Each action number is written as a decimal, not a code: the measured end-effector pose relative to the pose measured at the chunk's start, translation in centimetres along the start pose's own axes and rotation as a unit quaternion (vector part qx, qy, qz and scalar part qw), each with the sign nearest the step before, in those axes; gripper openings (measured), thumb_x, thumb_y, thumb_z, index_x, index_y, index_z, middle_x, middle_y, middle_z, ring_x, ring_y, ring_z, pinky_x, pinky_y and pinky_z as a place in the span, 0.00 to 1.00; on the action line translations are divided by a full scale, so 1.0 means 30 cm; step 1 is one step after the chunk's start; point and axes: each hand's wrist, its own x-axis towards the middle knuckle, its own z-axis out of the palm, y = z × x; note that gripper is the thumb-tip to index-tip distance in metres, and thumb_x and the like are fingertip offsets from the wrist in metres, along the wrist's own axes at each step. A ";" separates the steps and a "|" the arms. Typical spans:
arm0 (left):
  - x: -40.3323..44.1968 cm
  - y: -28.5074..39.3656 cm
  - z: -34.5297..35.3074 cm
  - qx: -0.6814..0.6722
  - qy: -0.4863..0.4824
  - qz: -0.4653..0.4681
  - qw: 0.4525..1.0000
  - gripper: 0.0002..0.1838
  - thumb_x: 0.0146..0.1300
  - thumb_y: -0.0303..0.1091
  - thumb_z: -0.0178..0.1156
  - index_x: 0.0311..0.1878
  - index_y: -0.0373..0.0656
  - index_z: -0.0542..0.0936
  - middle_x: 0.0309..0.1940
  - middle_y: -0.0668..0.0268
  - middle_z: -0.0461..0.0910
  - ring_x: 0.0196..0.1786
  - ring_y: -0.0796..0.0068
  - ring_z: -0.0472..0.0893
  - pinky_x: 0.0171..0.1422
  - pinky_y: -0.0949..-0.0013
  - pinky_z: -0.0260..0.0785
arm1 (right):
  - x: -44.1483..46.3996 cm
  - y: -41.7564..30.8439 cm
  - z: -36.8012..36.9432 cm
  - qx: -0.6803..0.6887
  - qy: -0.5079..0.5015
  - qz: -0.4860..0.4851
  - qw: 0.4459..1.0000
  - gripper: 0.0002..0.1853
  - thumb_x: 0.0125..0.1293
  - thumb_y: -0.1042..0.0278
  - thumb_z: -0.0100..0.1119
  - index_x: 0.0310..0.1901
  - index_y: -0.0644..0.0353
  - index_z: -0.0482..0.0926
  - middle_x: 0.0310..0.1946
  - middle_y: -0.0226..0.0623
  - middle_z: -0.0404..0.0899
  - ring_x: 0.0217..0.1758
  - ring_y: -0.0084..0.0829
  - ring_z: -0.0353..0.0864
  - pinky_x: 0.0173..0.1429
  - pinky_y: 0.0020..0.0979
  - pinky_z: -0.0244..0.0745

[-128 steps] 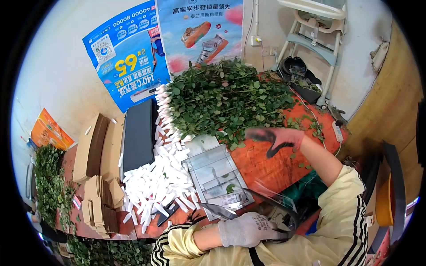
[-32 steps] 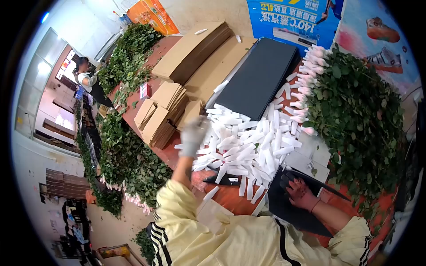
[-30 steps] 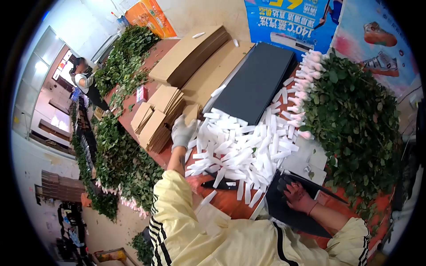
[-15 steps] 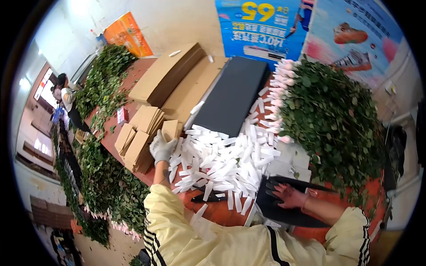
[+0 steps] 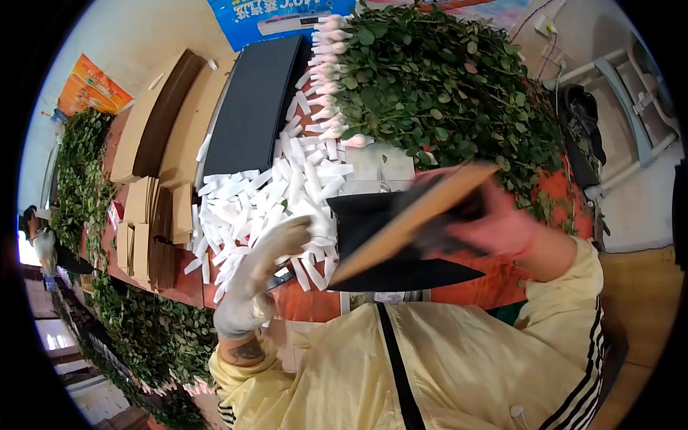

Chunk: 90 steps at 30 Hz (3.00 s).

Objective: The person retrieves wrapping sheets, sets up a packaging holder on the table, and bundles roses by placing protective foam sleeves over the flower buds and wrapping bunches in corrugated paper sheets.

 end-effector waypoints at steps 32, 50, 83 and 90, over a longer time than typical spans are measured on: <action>-0.089 -0.593 0.201 0.239 -0.024 -0.127 0.962 0.29 0.43 0.32 0.62 0.53 0.42 0.70 0.45 0.53 0.74 0.50 0.54 0.74 0.54 0.60 0.66 | -0.152 0.694 -0.098 0.228 0.049 0.388 0.892 0.17 0.59 0.63 0.58 0.48 0.61 0.74 0.40 0.33 0.78 0.40 0.24 0.79 0.42 0.28 0.75; -0.176 -0.550 0.264 0.236 -0.014 -0.130 0.963 0.16 0.57 0.31 0.54 0.50 0.43 0.76 0.44 0.58 0.77 0.48 0.64 0.77 0.53 0.66 0.68 | -0.109 0.704 -0.022 -0.132 0.014 0.363 0.922 0.14 0.57 0.67 0.57 0.42 0.66 0.75 0.32 0.37 0.79 0.38 0.23 0.80 0.41 0.29 0.75; 0.033 -0.601 0.146 0.511 -0.124 -0.080 0.847 0.22 0.54 0.37 0.57 0.55 0.47 0.73 0.56 0.59 0.66 0.57 0.59 0.68 0.54 0.63 0.66 | -0.062 0.746 0.019 -0.579 -0.052 0.253 0.773 0.16 0.57 0.57 0.49 0.33 0.62 0.80 0.35 0.46 0.80 0.41 0.44 0.80 0.44 0.42 0.75; 0.022 -0.674 0.146 0.307 -0.112 -0.149 0.933 0.29 0.57 0.37 0.54 0.63 0.46 0.62 0.66 0.60 0.57 0.64 0.58 0.61 0.60 0.56 0.62 | -0.047 0.714 0.015 -0.603 -0.056 0.229 0.762 0.16 0.57 0.57 0.49 0.34 0.61 0.81 0.34 0.46 0.81 0.41 0.43 0.81 0.44 0.40 0.75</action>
